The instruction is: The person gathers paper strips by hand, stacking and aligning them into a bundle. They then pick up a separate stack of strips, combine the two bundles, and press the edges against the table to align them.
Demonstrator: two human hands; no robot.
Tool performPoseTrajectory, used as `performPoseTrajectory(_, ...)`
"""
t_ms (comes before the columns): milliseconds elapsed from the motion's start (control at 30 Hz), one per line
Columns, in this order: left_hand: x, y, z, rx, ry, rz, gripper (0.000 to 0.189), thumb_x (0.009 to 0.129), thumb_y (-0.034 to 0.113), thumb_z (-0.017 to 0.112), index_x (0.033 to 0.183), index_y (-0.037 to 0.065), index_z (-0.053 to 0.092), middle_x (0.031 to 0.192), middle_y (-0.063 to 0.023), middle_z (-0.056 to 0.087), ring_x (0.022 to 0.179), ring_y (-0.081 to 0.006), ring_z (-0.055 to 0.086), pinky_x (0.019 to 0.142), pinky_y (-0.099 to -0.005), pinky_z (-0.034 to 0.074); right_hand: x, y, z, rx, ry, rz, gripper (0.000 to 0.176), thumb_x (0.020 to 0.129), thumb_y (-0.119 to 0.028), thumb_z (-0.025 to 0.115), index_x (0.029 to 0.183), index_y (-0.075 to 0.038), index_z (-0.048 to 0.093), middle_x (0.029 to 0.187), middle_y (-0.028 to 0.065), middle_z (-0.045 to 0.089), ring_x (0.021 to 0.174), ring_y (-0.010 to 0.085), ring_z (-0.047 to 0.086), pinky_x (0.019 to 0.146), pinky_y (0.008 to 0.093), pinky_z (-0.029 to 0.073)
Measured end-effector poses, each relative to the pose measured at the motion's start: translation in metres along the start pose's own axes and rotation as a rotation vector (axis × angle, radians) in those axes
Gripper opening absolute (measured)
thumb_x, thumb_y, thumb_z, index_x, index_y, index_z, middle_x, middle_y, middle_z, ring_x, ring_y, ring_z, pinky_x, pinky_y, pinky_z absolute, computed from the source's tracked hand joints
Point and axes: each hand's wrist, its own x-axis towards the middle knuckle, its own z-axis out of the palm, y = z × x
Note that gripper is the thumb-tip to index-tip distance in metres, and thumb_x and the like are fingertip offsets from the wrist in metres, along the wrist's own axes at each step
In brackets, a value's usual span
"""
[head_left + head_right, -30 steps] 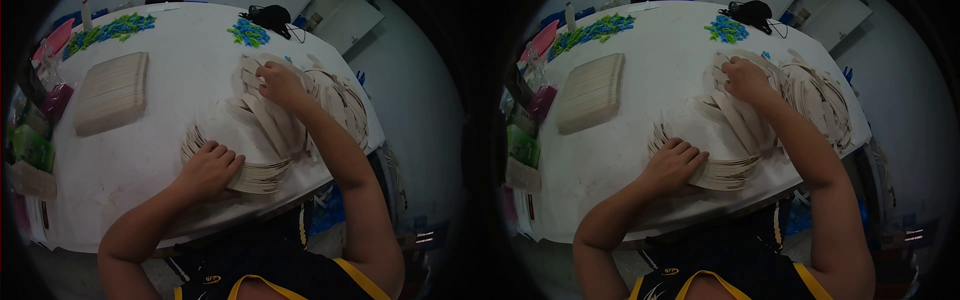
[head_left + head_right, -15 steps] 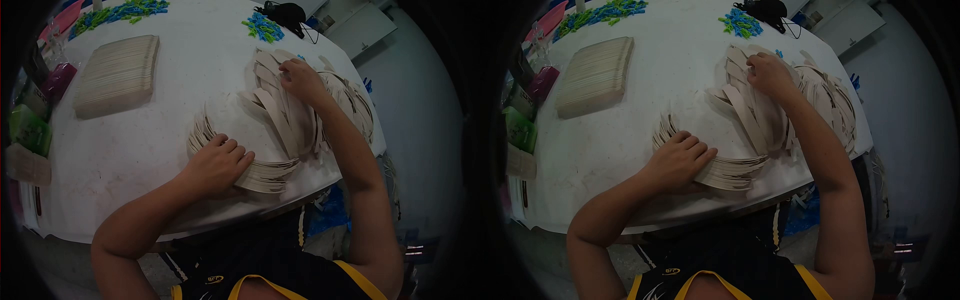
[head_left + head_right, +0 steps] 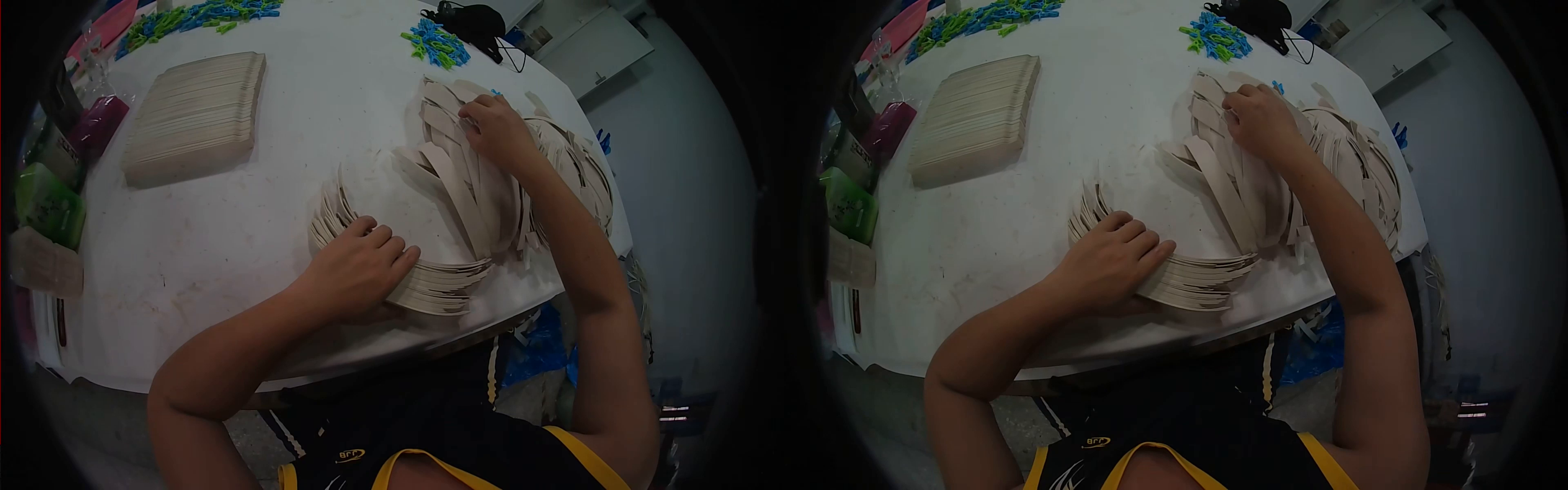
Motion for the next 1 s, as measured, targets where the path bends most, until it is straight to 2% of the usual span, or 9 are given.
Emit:
performPoseTrajectory(133, 0.000, 0.001, -0.001, -0.025, -0.018, -0.015, 0.086, 0.072, 0.057, 0.087, 0.132, 0.001, 0.062, 0.113, -0.0104, 0.066, 0.110, -0.0283, 0.063, 0.109, -0.0433, 0.044, 0.004, -0.006, 0.001, -0.054, -0.045, -0.034, 0.022, 0.088, -0.012, 0.069, 0.109, -0.008, 0.076, 0.114, 0.0091, 0.071, 0.115, 0.0312, 0.063, 0.100, 0.0428, 0.051)
performPoseTrajectory(200, 0.000, 0.001, -0.001, -0.036, -0.046, -0.027, 0.086, 0.072, 0.057, 0.087, 0.133, 0.002, 0.061, 0.116, -0.0107, 0.066, 0.111, -0.0289, 0.062, 0.110, -0.0446, 0.044, 0.004, -0.012, -0.004, -0.156, -0.072, -0.023, 0.022, 0.088, -0.015, 0.070, 0.108, -0.011, 0.077, 0.113, 0.0059, 0.071, 0.115, 0.0285, 0.064, 0.100, 0.0464, 0.048)
performPoseTrajectory(333, 0.000, 0.001, -0.001, -0.023, -0.054, -0.030, 0.087, 0.073, 0.058, 0.086, 0.134, 0.001, 0.061, 0.117, -0.0106, 0.066, 0.111, -0.0287, 0.062, 0.110, -0.0446, 0.044, 0.006, -0.007, 0.000, -0.161, -0.071, -0.064, 0.018, 0.088, -0.018, 0.072, 0.105, -0.013, 0.076, 0.112, 0.0042, 0.070, 0.113, 0.0269, 0.064, 0.099, 0.0490, 0.046)
performPoseTrajectory(400, 0.000, 0.001, -0.001, -0.022, -0.061, -0.033, 0.087, 0.074, 0.058, 0.086, 0.134, 0.001, 0.061, 0.117, -0.0106, 0.066, 0.112, -0.0286, 0.062, 0.111, -0.0446, 0.043, 0.007, -0.006, 0.000, -0.148, -0.106, -0.042, 0.017, 0.091, -0.020, 0.071, 0.106, -0.015, 0.076, 0.114, 0.0036, 0.070, 0.118, 0.0262, 0.063, 0.103, 0.0494, 0.043)
performPoseTrajectory(700, 0.000, 0.001, 0.000, -0.019, -0.065, -0.031, 0.087, 0.074, 0.058, 0.086, 0.135, 0.001, 0.061, 0.118, -0.0108, 0.066, 0.112, -0.0285, 0.062, 0.111, -0.0442, 0.042, 0.010, -0.014, 0.003, -0.132, -0.105, -0.049, 0.018, 0.089, -0.015, 0.073, 0.107, -0.016, 0.076, 0.116, 0.0031, 0.069, 0.120, 0.0257, 0.061, 0.104, 0.0490, 0.041)
performPoseTrajectory(733, 0.000, 0.001, 0.000, -0.008, -0.039, -0.019, 0.086, 0.074, 0.058, 0.086, 0.133, 0.000, 0.062, 0.114, -0.0107, 0.067, 0.111, -0.0280, 0.063, 0.110, -0.0434, 0.043, 0.011, -0.017, 0.005, -0.132, -0.104, -0.048, 0.018, 0.089, -0.015, 0.073, 0.107, -0.016, 0.076, 0.116, 0.0031, 0.069, 0.120, 0.0257, 0.061, 0.104, 0.0490, 0.041)
performPoseTrajectory(800, 0.001, 0.001, 0.000, 0.005, -0.014, -0.007, 0.085, 0.074, 0.058, 0.086, 0.131, 0.000, 0.063, 0.110, -0.0107, 0.067, 0.109, -0.0276, 0.063, 0.109, -0.0426, 0.044, 0.014, -0.027, 0.011, -0.048, -0.056, -0.119, 0.011, 0.085, -0.011, 0.074, 0.096, -0.011, 0.075, 0.115, 0.0033, 0.068, 0.115, 0.0261, 0.061, 0.102, 0.0479, 0.042)
performPoseTrajectory(933, 0.001, 0.001, -0.002, 0.006, -0.017, -0.004, 0.084, 0.074, 0.058, 0.086, 0.130, 0.000, 0.063, 0.109, -0.0104, 0.068, 0.108, -0.0273, 0.063, 0.107, -0.0420, 0.044, 0.034, -0.036, 0.027, -0.062, -0.095, -0.260, 0.005, 0.083, -0.010, 0.074, 0.088, -0.010, 0.077, 0.114, 0.0034, 0.068, 0.113, 0.0251, 0.061, 0.102, 0.0443, 0.045)
performPoseTrajectory(1000, 0.001, 0.001, -0.003, -0.001, -0.024, -0.011, 0.083, 0.074, 0.057, 0.087, 0.129, 0.000, 0.063, 0.109, -0.0104, 0.068, 0.108, -0.0271, 0.063, 0.107, -0.0418, 0.044, 0.046, -0.038, 0.029, -0.168, -0.317, -0.358, 0.010, 0.082, -0.009, 0.074, 0.089, -0.009, 0.080, 0.115, 0.0035, 0.069, 0.117, 0.0243, 0.062, 0.101, 0.0399, 0.048)
